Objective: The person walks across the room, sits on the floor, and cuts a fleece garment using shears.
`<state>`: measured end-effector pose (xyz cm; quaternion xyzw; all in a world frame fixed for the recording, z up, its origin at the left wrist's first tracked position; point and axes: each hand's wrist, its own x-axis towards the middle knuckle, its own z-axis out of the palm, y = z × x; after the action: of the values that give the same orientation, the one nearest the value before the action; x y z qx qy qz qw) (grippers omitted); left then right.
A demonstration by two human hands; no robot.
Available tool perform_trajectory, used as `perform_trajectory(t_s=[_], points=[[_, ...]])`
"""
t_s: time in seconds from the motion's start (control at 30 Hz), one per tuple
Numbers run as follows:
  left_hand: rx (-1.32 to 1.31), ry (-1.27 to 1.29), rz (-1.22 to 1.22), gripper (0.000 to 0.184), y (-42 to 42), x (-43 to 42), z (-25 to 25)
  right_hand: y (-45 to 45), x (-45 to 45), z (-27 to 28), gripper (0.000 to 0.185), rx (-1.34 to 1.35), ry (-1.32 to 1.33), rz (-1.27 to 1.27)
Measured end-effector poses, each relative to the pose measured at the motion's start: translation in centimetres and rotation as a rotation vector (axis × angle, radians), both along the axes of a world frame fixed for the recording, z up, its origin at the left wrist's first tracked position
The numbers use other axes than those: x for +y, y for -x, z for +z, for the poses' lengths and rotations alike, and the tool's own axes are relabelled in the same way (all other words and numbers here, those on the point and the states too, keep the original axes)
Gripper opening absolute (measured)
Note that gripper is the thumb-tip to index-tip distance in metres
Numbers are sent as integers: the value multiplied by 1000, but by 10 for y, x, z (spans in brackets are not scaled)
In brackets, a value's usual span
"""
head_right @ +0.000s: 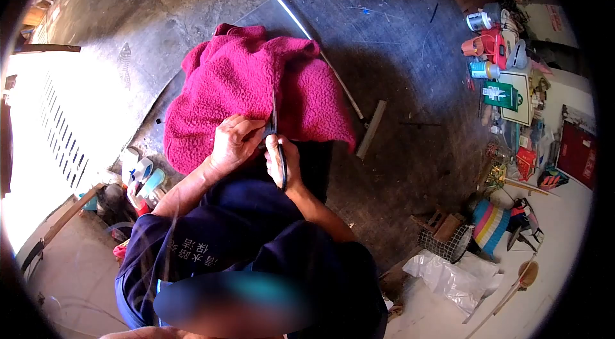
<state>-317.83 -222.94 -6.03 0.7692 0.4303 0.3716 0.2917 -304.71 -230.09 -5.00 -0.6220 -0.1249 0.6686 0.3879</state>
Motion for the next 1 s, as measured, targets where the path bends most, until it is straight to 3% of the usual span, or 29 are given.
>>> perform_trajectory(t_s=[0.2,0.27,0.53,0.67,0.77,1.0], points=[[3,-3,-10,11,1,-1,-1,-6,1,2,42,-43,8,118],[-1,-1,-24,11,2,-3,0,-9,0,-7,46,77,-131,110],[-42,5,-30,11,2,-4,-3,-4,11,-19,46,-168,-242,185],[-32,12,-38,12,2,-4,-2,-3,12,-7,46,-125,-155,148],[-29,40,-39,13,4,-4,-3,-3,10,-6,44,-3,60,-19],[-120,189,19,11,12,2,5,-10,2,5,54,94,-29,-10]])
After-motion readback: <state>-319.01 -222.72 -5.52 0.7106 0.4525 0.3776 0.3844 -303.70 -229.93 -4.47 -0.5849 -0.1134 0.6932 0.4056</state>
